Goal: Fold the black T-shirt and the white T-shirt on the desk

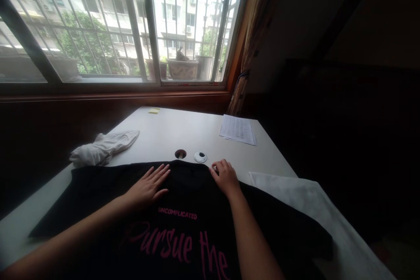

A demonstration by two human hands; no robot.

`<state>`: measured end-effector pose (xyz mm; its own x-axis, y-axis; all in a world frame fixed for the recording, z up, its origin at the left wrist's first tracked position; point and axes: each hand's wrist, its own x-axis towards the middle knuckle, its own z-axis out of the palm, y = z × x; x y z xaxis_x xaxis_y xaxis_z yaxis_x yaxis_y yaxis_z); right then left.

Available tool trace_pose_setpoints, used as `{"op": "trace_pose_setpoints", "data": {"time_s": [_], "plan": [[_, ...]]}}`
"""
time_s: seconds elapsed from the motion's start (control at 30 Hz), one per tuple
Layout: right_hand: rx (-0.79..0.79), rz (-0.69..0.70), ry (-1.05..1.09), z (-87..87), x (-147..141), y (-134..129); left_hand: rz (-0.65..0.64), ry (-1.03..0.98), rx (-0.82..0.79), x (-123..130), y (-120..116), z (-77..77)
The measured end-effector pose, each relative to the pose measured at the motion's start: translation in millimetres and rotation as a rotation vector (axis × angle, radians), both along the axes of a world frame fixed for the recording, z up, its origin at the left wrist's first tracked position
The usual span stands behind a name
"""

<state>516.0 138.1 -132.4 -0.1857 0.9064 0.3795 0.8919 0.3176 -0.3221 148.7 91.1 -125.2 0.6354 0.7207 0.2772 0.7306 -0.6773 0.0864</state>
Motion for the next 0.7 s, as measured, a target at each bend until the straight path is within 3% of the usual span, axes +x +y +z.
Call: {"op": "trace_pose_setpoints", "data": {"time_s": [0.1,0.3,0.53,0.7], "plan": [[0.005,0.005,0.003,0.8,0,0,0.001,0.012,-0.036,-3,-5,-5.9],[0.010,0.025,0.025,1.4,2,0,-0.017,0.035,-0.077,-33,-10,3.5],[0.011,0.032,0.051,1.6,2,0,0.227,0.069,-0.126,-123,-61,11.0],[0.006,0.046,0.065,3.2,2,0,0.514,-0.053,-0.118,-196,-115,-1.6]]}}
